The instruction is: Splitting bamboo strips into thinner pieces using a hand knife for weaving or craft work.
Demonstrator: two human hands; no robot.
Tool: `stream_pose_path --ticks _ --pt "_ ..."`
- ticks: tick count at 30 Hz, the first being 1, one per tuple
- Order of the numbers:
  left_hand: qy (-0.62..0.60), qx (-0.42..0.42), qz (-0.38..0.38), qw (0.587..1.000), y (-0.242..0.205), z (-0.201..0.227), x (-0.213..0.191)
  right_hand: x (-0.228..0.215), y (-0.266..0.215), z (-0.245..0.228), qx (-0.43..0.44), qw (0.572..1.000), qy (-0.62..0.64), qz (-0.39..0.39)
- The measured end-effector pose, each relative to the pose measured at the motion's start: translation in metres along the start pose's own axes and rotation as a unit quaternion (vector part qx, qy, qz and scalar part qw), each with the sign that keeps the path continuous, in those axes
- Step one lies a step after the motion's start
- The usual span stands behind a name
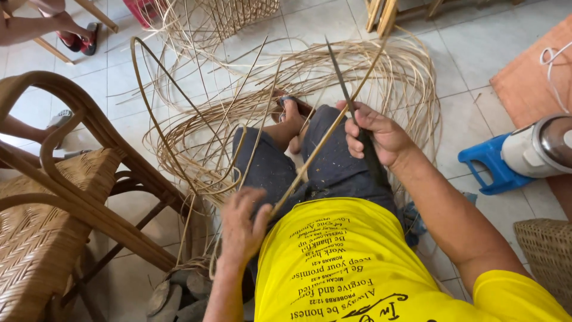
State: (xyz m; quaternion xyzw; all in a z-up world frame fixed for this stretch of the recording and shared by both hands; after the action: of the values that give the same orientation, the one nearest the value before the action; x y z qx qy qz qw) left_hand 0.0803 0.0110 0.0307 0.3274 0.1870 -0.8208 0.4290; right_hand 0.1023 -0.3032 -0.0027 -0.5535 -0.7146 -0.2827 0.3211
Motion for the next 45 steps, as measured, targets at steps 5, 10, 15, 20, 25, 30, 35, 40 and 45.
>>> stream_pose_path --ticks 5,10,15,20,25,30,35,40,45 --pt "0.025 -0.144 -0.054 0.988 0.001 -0.055 -0.008 -0.016 0.003 0.01 -0.014 1.0 -0.014 0.004" --pt "0.117 -0.184 -0.011 0.976 0.002 -0.12 0.002 -0.005 0.003 0.019 0.003 1.0 -0.001 0.001" --pt "-0.025 -0.343 0.005 0.939 -0.008 -0.165 -0.019 -0.009 0.009 0.04 0.012 1.0 -0.003 0.014" --pt "-0.039 -0.312 -0.153 0.937 -0.009 -0.213 0.033 -0.021 0.011 0.058 0.044 0.998 -0.016 0.051" --pt "-0.063 -0.11 -0.019 0.992 0.02 -0.021 -0.046 -0.017 0.015 0.051 0.043 0.998 -0.022 0.051" --pt "-0.096 0.03 -0.116 0.988 0.05 0.024 0.0 0.001 0.012 0.04 0.037 0.999 -0.026 0.028" --pt "-0.295 -0.036 -0.144 0.944 0.063 -0.01 0.055 -0.005 0.005 0.03 0.028 0.999 -0.041 0.024" --pt "-0.337 0.011 -0.048 0.94 0.068 0.006 0.054 0.056 -0.01 0.085 0.104 0.989 -0.095 -0.034" --pt "-0.342 0.012 -0.026 0.939 0.05 0.017 0.05 0.034 -0.005 0.069 0.079 0.993 -0.073 -0.056"
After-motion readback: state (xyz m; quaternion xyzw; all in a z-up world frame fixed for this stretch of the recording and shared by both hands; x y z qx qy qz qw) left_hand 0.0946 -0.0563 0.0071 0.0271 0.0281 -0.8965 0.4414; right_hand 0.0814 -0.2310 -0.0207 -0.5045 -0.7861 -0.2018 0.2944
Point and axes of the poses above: each hand's wrist, its own y-axis towards the middle knuckle, its own x-axis out of the palm, z = x × y, the point moved 9 cm from there along y, towards the middle knuckle, and after that the axes turned 4 degrees about -z, right-handed, at the moved point
